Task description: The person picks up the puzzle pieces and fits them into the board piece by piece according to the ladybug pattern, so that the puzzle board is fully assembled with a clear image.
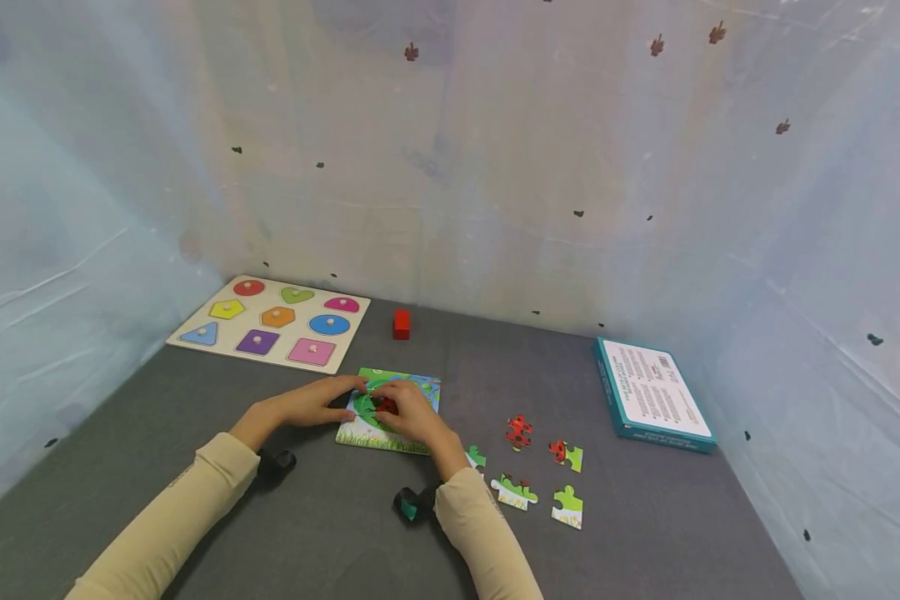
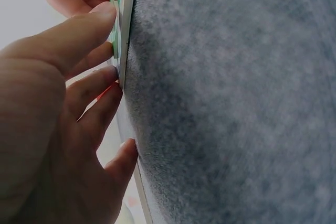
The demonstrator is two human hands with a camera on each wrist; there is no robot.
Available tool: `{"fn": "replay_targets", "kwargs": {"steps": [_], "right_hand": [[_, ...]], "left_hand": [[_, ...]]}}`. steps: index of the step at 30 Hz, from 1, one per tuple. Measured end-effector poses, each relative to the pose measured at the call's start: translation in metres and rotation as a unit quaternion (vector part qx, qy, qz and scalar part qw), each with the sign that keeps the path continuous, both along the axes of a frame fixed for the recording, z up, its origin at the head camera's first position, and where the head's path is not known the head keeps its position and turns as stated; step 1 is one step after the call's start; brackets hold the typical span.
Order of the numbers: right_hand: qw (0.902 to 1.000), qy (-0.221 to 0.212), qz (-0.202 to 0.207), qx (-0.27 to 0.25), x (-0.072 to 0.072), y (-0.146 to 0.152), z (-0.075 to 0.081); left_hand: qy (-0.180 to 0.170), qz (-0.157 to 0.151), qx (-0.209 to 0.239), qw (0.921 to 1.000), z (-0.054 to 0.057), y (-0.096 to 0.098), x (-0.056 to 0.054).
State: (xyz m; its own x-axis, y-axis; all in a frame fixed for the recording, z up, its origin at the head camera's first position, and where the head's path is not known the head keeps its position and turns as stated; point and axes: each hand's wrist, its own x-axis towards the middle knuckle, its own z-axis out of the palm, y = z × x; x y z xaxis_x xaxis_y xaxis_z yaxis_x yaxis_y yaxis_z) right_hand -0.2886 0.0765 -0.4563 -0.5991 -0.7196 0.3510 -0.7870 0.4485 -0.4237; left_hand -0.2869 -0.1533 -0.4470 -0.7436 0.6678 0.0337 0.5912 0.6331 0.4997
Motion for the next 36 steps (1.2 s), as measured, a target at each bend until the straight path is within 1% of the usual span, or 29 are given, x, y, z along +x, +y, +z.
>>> {"fn": "replay_targets", "kwargs": {"steps": [2, 9, 15, 19, 30, 33, 36], "right_hand": [[1.0, 0.002, -0.002, -0.001, 0.0, -0.001, -0.001], [1.0, 0.006, -0.005, -0.001, -0.002, -0.002, -0.003], [1.0, 0.004, -0.001, -0.008, -0.002, -0.002, -0.004], [0.9999, 0.004, -0.001, -0.013, -0.001, -0.001, -0.005], [0.9991, -0.038, -0.004, -0.02, 0.001, 0.003, -0.005], [0.9987, -0.044, -0.006, -0.025, 0.001, 0.005, -0.005], [0.9989, -0.039, -0.005, -0.028, 0.0, 0.008, -0.005]], "left_hand": [[0.005, 0.0, -0.003, 1.0, 0.0, 0.0, 0.0], [0.006, 0.012, -0.009, 0.9999, 0.001, 0.001, 0.001], [0.017, 0.012, -0.015, 0.9997, 0.001, 0.002, 0.002], [0.03, 0.013, -0.02, 0.9993, 0.0, 0.003, 0.001], [0.039, 0.02, -0.028, 0.9987, -0.002, 0.005, -0.001], [0.04, 0.021, -0.033, 0.9984, -0.003, 0.005, -0.002], [0.042, 0.024, -0.04, 0.9981, -0.004, 0.005, -0.003]]}}
